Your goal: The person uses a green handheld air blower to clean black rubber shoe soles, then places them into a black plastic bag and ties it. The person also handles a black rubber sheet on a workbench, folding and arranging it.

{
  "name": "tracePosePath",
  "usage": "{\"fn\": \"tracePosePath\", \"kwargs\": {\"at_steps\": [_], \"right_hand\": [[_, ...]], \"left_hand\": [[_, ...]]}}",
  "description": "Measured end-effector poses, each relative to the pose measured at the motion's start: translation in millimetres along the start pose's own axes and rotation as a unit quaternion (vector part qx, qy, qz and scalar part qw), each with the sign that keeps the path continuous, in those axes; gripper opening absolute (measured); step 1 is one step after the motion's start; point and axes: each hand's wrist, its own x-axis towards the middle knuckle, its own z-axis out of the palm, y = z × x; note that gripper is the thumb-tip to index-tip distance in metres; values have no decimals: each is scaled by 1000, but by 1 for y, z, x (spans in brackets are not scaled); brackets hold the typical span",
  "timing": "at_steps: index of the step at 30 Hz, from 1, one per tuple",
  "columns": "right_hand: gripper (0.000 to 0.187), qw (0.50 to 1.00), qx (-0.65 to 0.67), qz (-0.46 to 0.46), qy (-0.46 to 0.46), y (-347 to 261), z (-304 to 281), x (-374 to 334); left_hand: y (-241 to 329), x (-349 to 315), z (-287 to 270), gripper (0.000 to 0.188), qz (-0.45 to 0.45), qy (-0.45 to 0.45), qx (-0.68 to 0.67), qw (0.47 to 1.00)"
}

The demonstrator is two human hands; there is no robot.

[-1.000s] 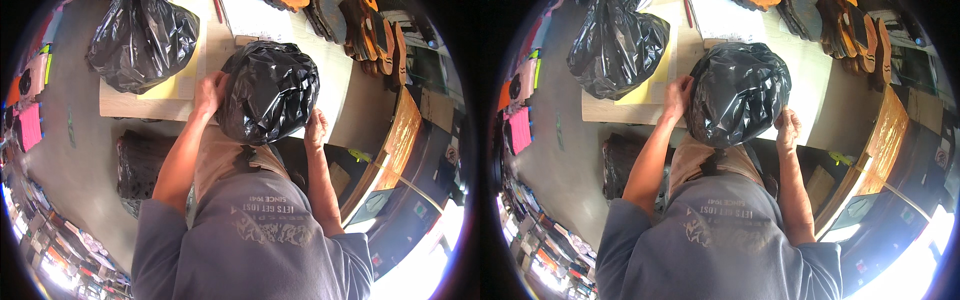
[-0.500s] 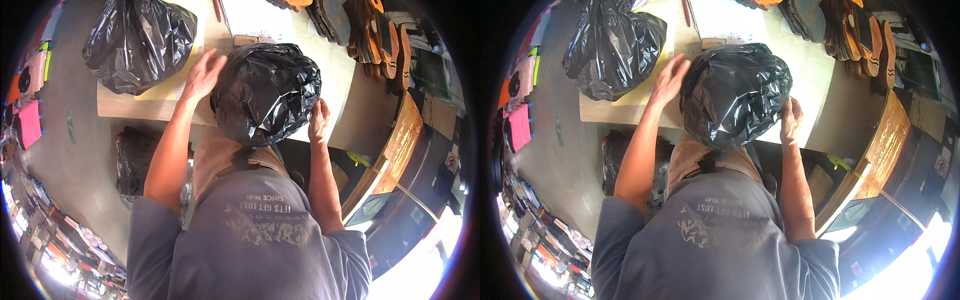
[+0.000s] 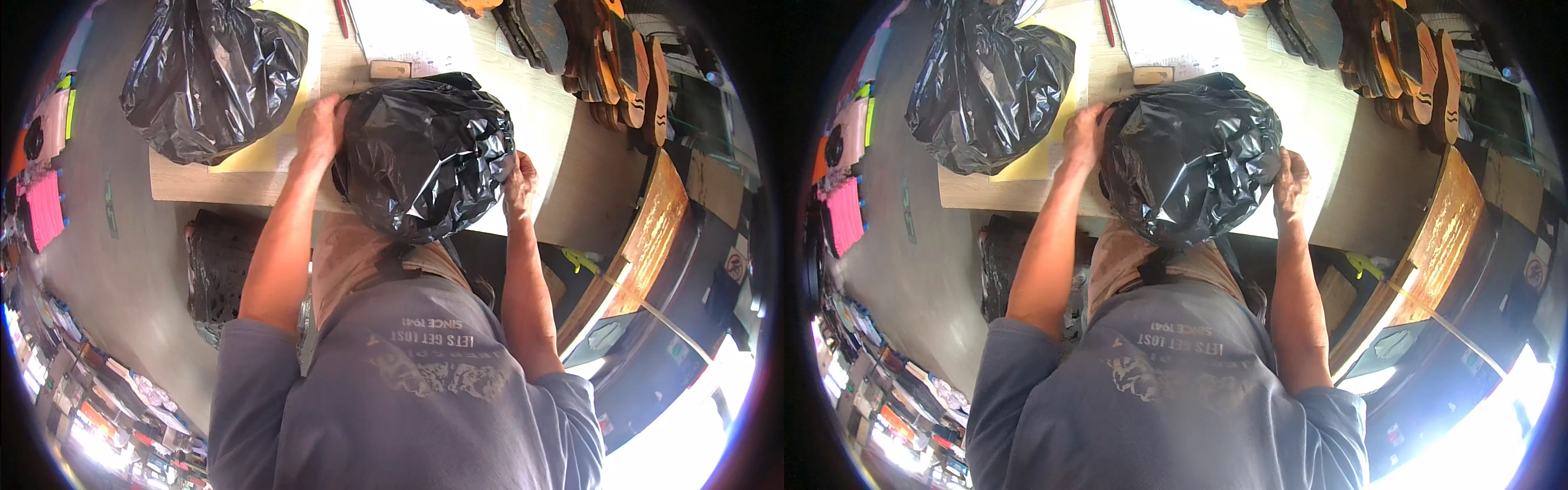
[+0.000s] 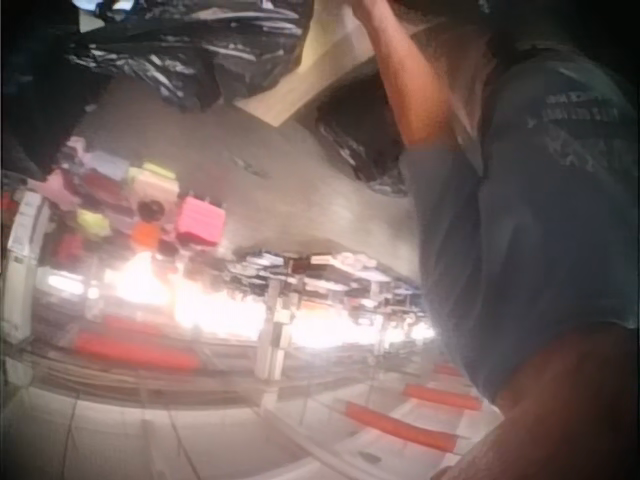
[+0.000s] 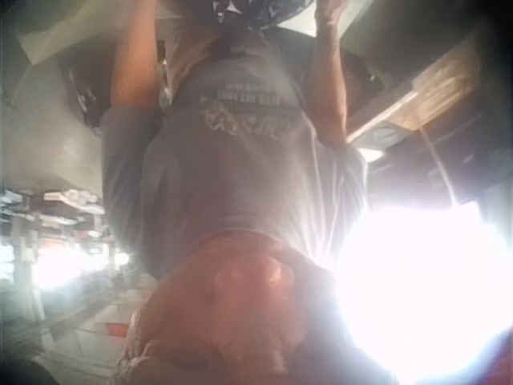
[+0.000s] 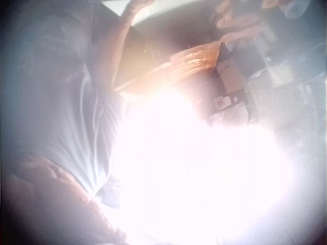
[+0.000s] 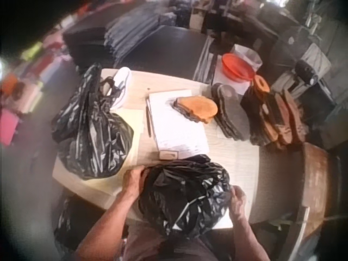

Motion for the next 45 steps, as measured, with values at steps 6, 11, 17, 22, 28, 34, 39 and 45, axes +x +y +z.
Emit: {"fn": "tracePosePath", "kwargs": {"at_steps": [6,11,17,22,28,34,39,45], "right_hand": [[40,988,120,-68,-72,-23,1,2],[23,982,161,-95,16,-50,14,-6],[26,982,183,-28,33,-68,19,-7],[31,993,116,-8,-16,-80,14,12],[24,993,82,-73,-39,-87,23,20],[24,994,97,-56,-12,-82,33,22],[37,992,113,-4,-60,-78,33,31],[64,985,-171,23,-13,-50,11,-5]], "left_hand": [[26,38,-13,68,11,-151,-163,975],[30,53,-1,33,141,-30,-83,986],[17,15,14,15,52,63,-156,984],[30,22,-1,32,9,-25,-212,977],[75,59,-5,37,220,-189,-50,956],[56,48,7,20,96,-2,-226,969],[41,21,14,25,19,29,-237,971],[30,-20,14,30,-62,80,-211,972]]}}
